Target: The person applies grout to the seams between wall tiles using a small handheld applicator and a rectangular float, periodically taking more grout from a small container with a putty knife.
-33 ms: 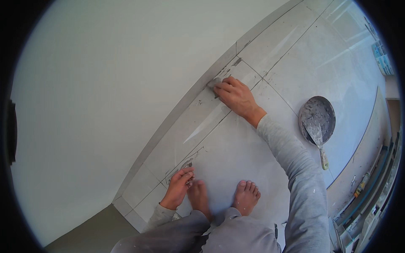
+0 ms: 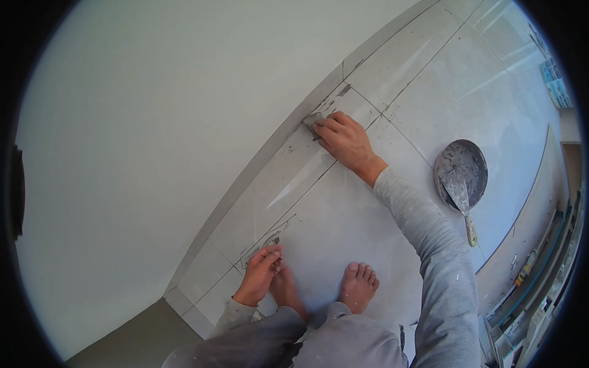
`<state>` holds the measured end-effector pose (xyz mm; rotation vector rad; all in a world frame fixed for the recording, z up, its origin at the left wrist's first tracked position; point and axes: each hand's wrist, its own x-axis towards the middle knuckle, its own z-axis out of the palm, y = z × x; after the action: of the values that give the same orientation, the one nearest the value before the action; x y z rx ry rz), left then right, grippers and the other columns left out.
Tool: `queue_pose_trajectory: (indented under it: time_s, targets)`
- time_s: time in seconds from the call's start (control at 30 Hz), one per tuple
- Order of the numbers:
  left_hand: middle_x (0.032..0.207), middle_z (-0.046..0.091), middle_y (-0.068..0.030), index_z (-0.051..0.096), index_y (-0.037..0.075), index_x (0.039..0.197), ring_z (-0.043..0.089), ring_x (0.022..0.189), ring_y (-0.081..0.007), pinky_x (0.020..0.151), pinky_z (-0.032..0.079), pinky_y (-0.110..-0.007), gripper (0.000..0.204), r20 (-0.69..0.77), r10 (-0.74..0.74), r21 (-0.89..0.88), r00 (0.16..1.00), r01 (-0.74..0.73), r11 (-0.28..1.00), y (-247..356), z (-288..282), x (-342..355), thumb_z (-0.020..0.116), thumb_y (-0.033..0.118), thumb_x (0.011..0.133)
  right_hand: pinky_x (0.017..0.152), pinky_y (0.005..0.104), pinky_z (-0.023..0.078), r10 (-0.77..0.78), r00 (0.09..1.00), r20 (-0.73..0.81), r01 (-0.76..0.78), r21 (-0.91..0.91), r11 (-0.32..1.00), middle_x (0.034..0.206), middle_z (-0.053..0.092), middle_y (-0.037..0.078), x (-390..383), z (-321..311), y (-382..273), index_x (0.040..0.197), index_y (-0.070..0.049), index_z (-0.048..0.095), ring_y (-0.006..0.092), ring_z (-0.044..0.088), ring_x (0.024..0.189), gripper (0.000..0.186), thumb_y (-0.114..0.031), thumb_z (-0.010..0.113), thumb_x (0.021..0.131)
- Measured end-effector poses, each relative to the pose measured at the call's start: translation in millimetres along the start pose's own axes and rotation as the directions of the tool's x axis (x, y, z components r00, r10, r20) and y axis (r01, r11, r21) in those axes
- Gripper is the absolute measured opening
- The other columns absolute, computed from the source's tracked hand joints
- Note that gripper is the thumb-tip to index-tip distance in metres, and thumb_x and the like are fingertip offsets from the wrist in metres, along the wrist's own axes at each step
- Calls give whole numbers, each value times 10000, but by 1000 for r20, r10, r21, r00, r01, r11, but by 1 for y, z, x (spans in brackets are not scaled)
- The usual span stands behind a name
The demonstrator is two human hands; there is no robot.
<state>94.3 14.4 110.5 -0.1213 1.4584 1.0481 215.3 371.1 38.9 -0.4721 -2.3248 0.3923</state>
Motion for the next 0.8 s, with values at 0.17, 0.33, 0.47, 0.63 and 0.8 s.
queue_pose_trajectory:
  time_s: [0.17, 0.33, 0.47, 0.63, 0.8]
  targets:
    - [1035, 644, -6, 645, 46, 1271, 582, 964, -88, 817, 440, -249, 259, 8, -53, 18, 999, 53, 998, -7, 3, -2, 582, 166, 1051, 748, 352, 572, 415, 863, -288, -409, 83, 909, 983, 758, 69, 7, 6, -11, 1004, -50, 730, 253, 693, 883, 250, -67, 806, 766]
    - [1027, 660, 4, 660, 57, 1265, 587, 963, -79, 807, 435, -236, 257, 52, -96, 57, 994, 93, 994, -5, -4, 11, 584, 170, 1047, 694, 381, 551, 824, 451, -343, -783, 290, 550, 850, 734, 133, 26, 33, -21, 983, -28, 717, 320, 689, 691, 229, -142, 810, 808]
    - [1007, 665, 4, 666, 59, 1255, 594, 947, -80, 792, 445, -236, 249, 24, -87, 87, 996, 85, 993, 3, -15, 23, 582, 163, 1046, 809, 436, 552, 811, 520, -270, -807, 156, 569, 917, 738, 159, 38, 47, -35, 1032, -31, 725, 336, 702, 875, 258, -142, 815, 817]
    - [1007, 667, 0, 669, 53, 1235, 591, 941, -82, 798, 451, -244, 233, -15, -44, 43, 999, 45, 998, 5, -31, 26, 574, 151, 1047, 870, 427, 546, 806, 533, -256, -815, 102, 571, 1016, 748, 122, 34, 51, -37, 1091, -29, 729, 333, 670, 978, 304, -88, 811, 804]
    - [1013, 655, -18, 640, 26, 1257, 589, 931, -105, 806, 460, -264, 245, -2, -52, 46, 999, 52, 998, 7, -33, 31, 555, 113, 1045, 883, 417, 545, 713, 638, -292, -732, 58, 678, 1057, 744, 116, 30, 40, -26, 1098, -21, 727, 323, 652, 995, 331, -36, 799, 776]
